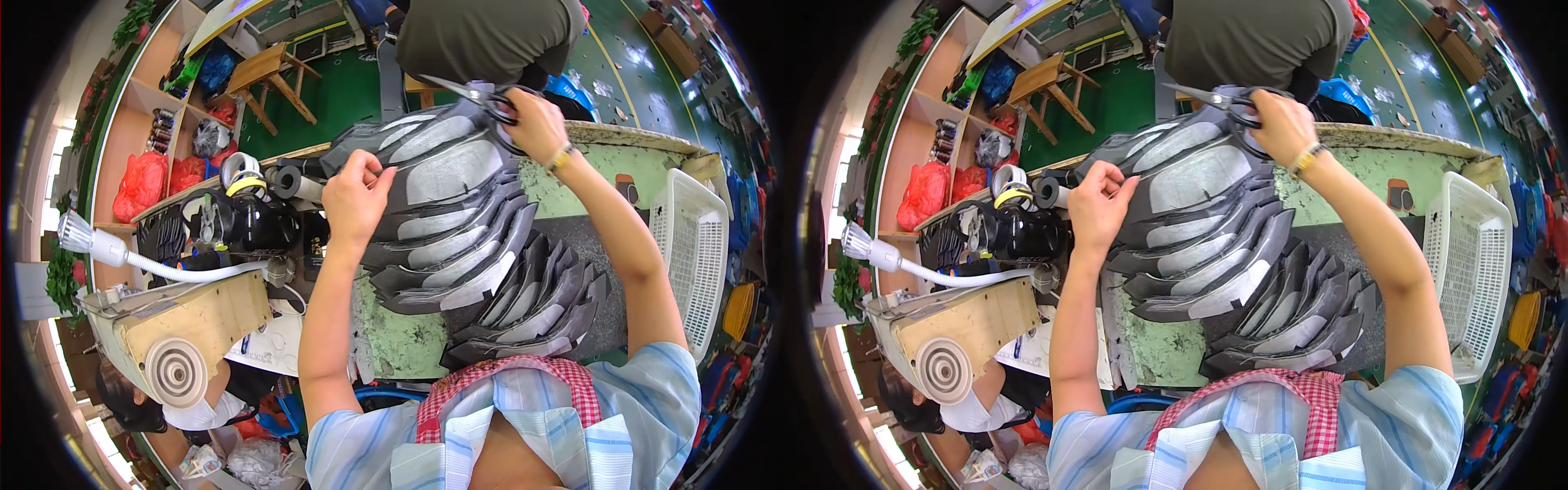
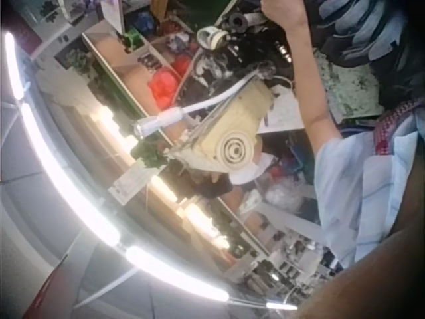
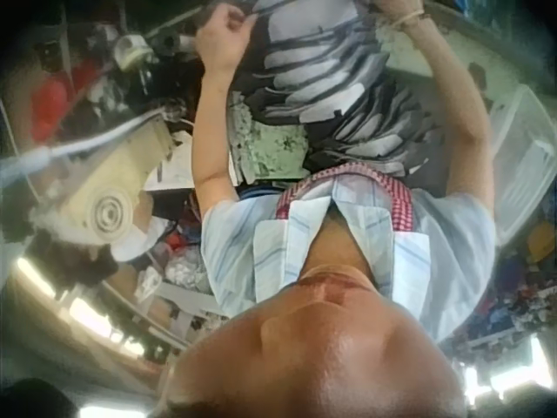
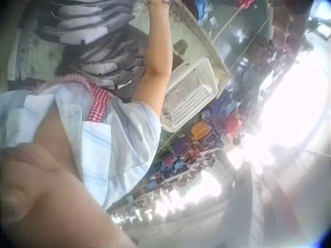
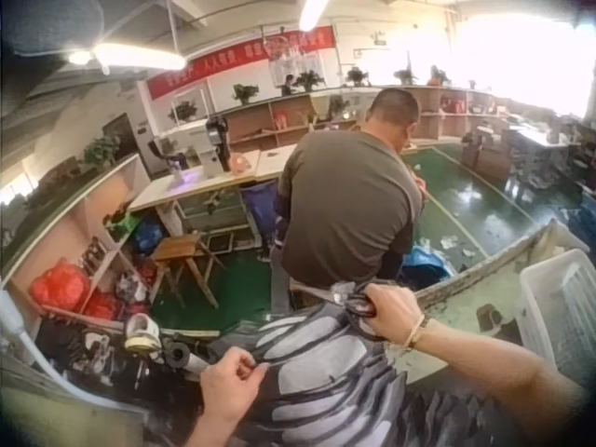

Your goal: The person carries a blue basket of shoe parts to a workbench and uses scissors to trim the edges of the components, stacking them on the table after each one is finished.

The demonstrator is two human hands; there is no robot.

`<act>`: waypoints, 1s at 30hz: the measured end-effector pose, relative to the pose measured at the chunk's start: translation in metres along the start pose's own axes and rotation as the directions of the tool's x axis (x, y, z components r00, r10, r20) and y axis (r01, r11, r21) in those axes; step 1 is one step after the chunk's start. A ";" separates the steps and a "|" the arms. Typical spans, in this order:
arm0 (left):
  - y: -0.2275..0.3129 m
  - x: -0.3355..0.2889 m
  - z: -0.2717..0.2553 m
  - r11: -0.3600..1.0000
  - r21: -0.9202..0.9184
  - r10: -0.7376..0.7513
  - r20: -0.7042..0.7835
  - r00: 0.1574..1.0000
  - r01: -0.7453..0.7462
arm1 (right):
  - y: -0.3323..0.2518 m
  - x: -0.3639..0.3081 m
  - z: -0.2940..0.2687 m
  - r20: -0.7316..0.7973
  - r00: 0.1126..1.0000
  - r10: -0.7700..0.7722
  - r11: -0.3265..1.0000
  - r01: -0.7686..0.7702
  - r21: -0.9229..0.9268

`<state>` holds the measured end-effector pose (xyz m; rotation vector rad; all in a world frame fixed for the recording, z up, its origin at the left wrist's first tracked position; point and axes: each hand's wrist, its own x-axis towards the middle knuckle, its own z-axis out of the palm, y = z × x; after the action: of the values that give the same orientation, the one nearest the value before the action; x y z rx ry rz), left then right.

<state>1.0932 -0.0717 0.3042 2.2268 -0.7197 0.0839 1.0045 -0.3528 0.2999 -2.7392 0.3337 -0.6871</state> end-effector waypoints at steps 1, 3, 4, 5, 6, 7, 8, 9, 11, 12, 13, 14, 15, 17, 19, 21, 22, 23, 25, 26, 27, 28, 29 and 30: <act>-0.004 -0.002 -0.002 0.996 0.083 0.029 -0.051 0.998 -0.025 | -0.011 -0.005 -0.011 0.101 0.991 0.089 0.993 -0.097 0.072; 0.000 -0.005 -0.015 0.984 0.174 0.027 -0.016 1.000 -0.024 | -0.031 -0.026 -0.043 0.368 0.928 0.050 0.851 -0.233 0.471; -0.001 -0.006 -0.024 0.984 0.175 0.025 -0.022 0.999 -0.020 | -0.041 -0.042 -0.060 0.615 0.787 -0.049 0.594 -0.471 0.652; -0.005 -0.006 -0.034 0.998 -0.029 -0.052 0.100 0.994 0.055 | -0.052 -0.055 -0.067 0.777 0.614 -0.141 0.415 -0.675 0.609; -0.008 -0.004 -0.041 0.963 -0.226 -0.092 0.237 0.967 0.147 | -0.062 -0.065 -0.072 0.868 0.419 -0.265 0.240 -0.844 0.480; -0.011 -0.004 -0.047 0.965 -0.223 -0.086 0.230 0.969 0.139 | -0.075 -0.072 -0.065 0.924 0.148 -0.353 0.185 -0.957 0.224; -0.014 -0.004 -0.048 0.957 -0.268 -0.042 0.258 0.965 0.113 | -0.084 -0.077 -0.051 0.925 0.025 -0.380 0.202 -0.973 0.109; -0.018 -0.004 -0.049 0.949 -0.303 -0.006 0.278 0.961 0.093 | -0.097 -0.073 -0.039 0.934 -0.005 -0.356 0.282 -0.954 0.103; -0.016 -0.004 -0.050 0.956 -0.287 0.022 0.295 0.955 0.067 | -0.112 -0.062 -0.025 0.942 0.140 -0.304 0.293 -0.927 0.232; -0.017 -0.004 -0.048 0.957 -0.285 0.029 0.294 0.955 0.059 | -0.110 -0.060 -0.013 0.948 0.158 -0.275 0.265 -0.936 0.233; -0.017 -0.007 -0.047 0.957 -0.285 0.031 0.296 0.955 0.057 | -0.114 -0.057 -0.008 0.955 0.169 -0.245 0.235 -0.945 0.227; -0.017 -0.008 -0.048 0.975 -0.214 0.004 0.302 0.953 0.064 | -0.115 -0.058 -0.009 0.961 0.175 -0.214 0.214 -0.952 0.221; -0.017 -0.013 -0.049 0.975 -0.211 0.004 0.299 0.954 0.062 | -0.115 -0.062 -0.015 0.960 0.177 -0.217 0.216 -0.950 0.224; -0.006 -0.030 -0.050 0.957 -0.285 0.019 0.232 0.972 0.049 | -0.112 -0.066 -0.040 0.930 0.292 -0.223 0.374 -0.855 0.358; 0.018 -0.053 -0.057 0.973 -0.228 0.017 0.214 0.977 0.034 | -0.110 -0.067 -0.054 0.913 0.367 -0.179 0.423 -0.809 0.408; 0.038 -0.074 -0.056 0.960 -0.276 -0.002 0.184 0.983 0.054 | -0.105 -0.064 -0.061 0.846 0.481 -0.232 0.412 -0.739 0.533; 0.052 -0.083 -0.052 0.934 -0.353 0.000 0.166 0.986 0.059 | -0.099 -0.061 -0.060 0.781 0.531 -0.330 0.352 -0.698 0.623; 0.068 -0.093 -0.050 0.902 -0.424 -0.010 0.153 0.988 0.075 | -0.101 -0.062 -0.062 0.787 0.527 -0.320 0.350 -0.706 0.616; 0.103 -0.098 -0.057 0.934 -0.353 0.038 0.260 0.965 0.058 | -0.113 -0.065 -0.065 0.595 0.742 -0.309 0.049 -0.613 0.789; 0.109 -0.093 -0.054 0.939 -0.343 0.103 0.209 0.972 -0.026 | -0.109 -0.063 -0.062 0.597 0.733 -0.326 0.073 -0.610 0.789; 0.107 -0.085 -0.051 0.940 -0.340 0.098 0.210 0.973 -0.022 | -0.111 -0.061 -0.062 0.537 0.792 -0.291 0.089 -0.536 0.839; 0.106 -0.073 -0.046 0.898 -0.431 0.026 0.250 0.968 0.087 | -0.108 -0.057 -0.061 0.517 0.832 -0.202 0.167 -0.490 0.855; 0.104 -0.062 -0.042 0.837 -0.510 -0.045 0.298 0.954 0.199 | -0.106 -0.053 -0.059 0.487 0.866 -0.115 0.246 -0.450 0.859; 0.096 -0.050 -0.038 0.845 -0.492 -0.043 0.329 0.943 0.210 | -0.102 -0.043 -0.057 0.449 0.890 -0.074 0.275 -0.415 0.868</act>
<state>1.0075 -0.0738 0.3804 1.7622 -0.6568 -0.4865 0.9554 -0.2585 0.3642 -1.5056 0.0494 -0.0879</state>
